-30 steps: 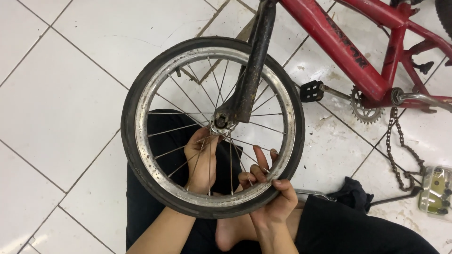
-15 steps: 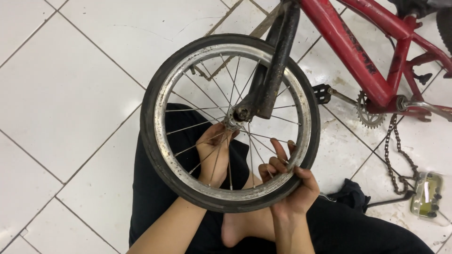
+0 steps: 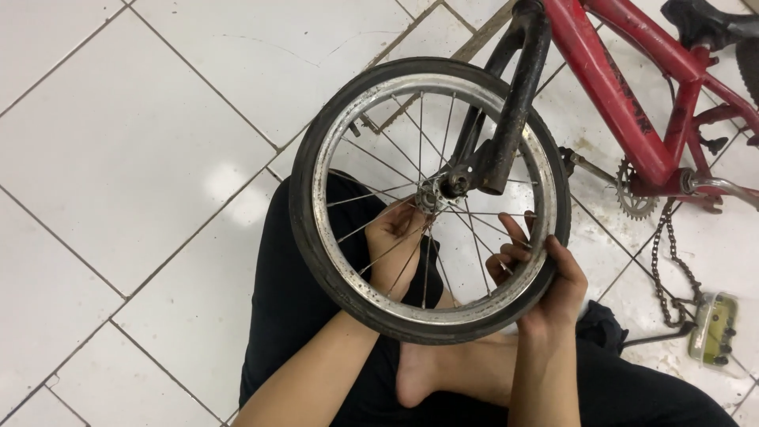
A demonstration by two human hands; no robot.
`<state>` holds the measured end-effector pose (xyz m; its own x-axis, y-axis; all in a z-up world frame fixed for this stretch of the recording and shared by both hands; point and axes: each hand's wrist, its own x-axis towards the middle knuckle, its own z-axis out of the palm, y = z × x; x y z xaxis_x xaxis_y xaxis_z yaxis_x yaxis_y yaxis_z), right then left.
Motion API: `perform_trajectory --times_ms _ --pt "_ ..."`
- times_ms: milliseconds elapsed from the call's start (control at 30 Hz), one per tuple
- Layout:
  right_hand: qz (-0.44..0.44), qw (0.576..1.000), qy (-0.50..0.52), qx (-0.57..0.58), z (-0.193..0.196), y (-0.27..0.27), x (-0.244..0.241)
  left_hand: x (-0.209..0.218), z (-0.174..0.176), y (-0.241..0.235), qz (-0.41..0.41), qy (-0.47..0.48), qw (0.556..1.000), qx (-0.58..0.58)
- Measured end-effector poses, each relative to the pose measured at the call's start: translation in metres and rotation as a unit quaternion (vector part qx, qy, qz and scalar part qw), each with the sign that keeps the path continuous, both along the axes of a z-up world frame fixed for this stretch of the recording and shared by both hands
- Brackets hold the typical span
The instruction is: The person removes the front wheel from a red bicycle, cleans the hub area, and reassembles it by inserting small metal parts and tightening the axle nut with a wrench.
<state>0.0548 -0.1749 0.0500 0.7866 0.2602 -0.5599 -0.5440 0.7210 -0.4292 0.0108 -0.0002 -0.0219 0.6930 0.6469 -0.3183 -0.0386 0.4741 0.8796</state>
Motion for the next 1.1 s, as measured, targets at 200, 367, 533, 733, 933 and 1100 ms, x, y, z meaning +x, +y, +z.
perform_trajectory --times_ms 200,367,533,733,933,1100 --pt "0.026 0.988 -0.062 -0.136 -0.009 -0.008 -0.003 -0.002 0.004 0.002 -0.008 -0.041 0.999 -0.036" --pt "0.011 0.975 -0.106 -0.195 -0.007 -0.008 -0.011 -0.003 0.0 0.002 -0.005 -0.053 0.997 -0.052" --pt "-0.004 0.965 -0.138 -0.225 0.013 -0.003 -0.012 -0.005 0.006 0.001 -0.005 -0.058 0.996 -0.072" --pt "-0.033 0.962 -0.134 -0.237 0.018 0.005 -0.016 -0.003 0.014 0.003 0.0 -0.059 0.997 -0.052" --pt "-0.008 0.938 -0.136 -0.318 0.021 0.014 -0.025 -0.003 0.018 0.001 0.018 -0.052 0.997 -0.055" --pt "-0.045 0.712 -0.366 -0.597 0.042 0.023 -0.035 -0.003 0.032 0.003 0.015 -0.043 0.989 -0.139"
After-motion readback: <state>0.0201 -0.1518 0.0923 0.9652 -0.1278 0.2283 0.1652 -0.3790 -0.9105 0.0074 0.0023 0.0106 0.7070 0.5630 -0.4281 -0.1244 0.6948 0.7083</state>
